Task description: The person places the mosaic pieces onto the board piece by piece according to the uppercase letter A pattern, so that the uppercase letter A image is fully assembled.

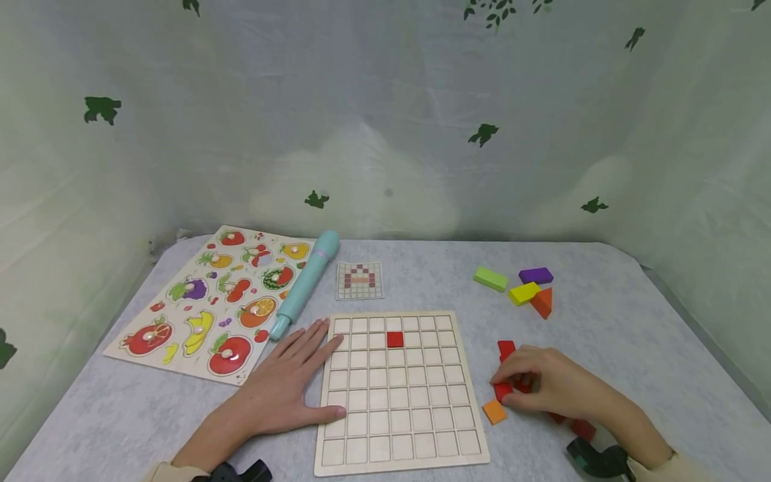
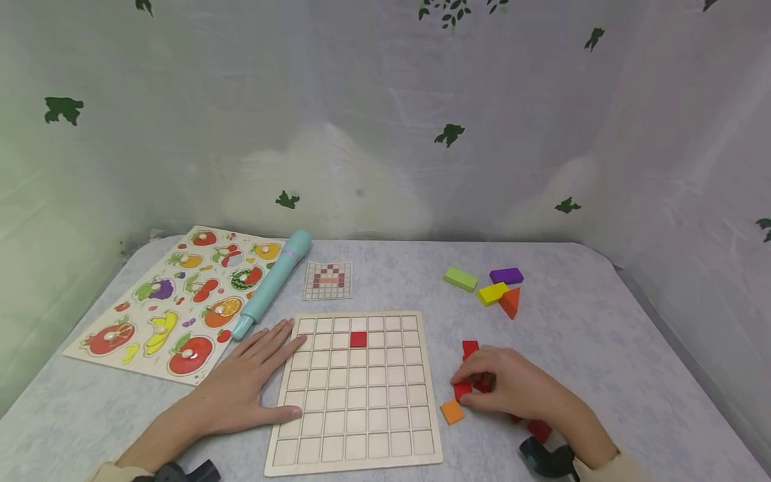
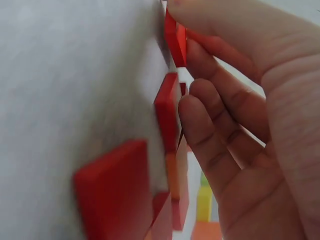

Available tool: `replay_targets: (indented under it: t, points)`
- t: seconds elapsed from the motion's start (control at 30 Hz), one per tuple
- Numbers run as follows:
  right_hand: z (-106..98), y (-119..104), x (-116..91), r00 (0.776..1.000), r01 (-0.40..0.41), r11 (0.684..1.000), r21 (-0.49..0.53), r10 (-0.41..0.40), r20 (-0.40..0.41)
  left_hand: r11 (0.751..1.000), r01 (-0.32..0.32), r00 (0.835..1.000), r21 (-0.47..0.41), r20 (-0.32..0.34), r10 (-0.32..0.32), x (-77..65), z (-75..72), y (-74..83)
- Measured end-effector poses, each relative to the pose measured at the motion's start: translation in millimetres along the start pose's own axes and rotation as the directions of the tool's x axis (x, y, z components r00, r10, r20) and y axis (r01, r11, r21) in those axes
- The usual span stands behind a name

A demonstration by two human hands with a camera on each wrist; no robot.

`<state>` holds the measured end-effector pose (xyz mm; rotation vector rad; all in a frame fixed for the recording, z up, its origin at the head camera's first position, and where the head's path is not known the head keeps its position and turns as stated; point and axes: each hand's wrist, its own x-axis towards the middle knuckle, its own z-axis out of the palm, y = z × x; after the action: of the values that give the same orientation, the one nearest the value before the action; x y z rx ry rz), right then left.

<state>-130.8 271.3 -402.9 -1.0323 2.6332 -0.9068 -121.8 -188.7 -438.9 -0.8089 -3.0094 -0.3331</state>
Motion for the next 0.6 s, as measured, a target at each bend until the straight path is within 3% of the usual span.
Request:
replay_targets:
  t: [0.3, 0.6]
  points:
    - [3, -12, 27, 0.999, -0.036, 0.998, -0.045, 0.035, -0.014, 1.000, 0.001, 1.000, 0.005, 0.001, -0.001, 0.2, 0.2, -0.1]
    - [10, -33, 59, 0.999, 0.003, 0.999, -0.054, -0.006, -0.049, 1.000, -0.002, 1.000, 0.008, -0.004, 0.002, 0.1, 0.2, -0.3]
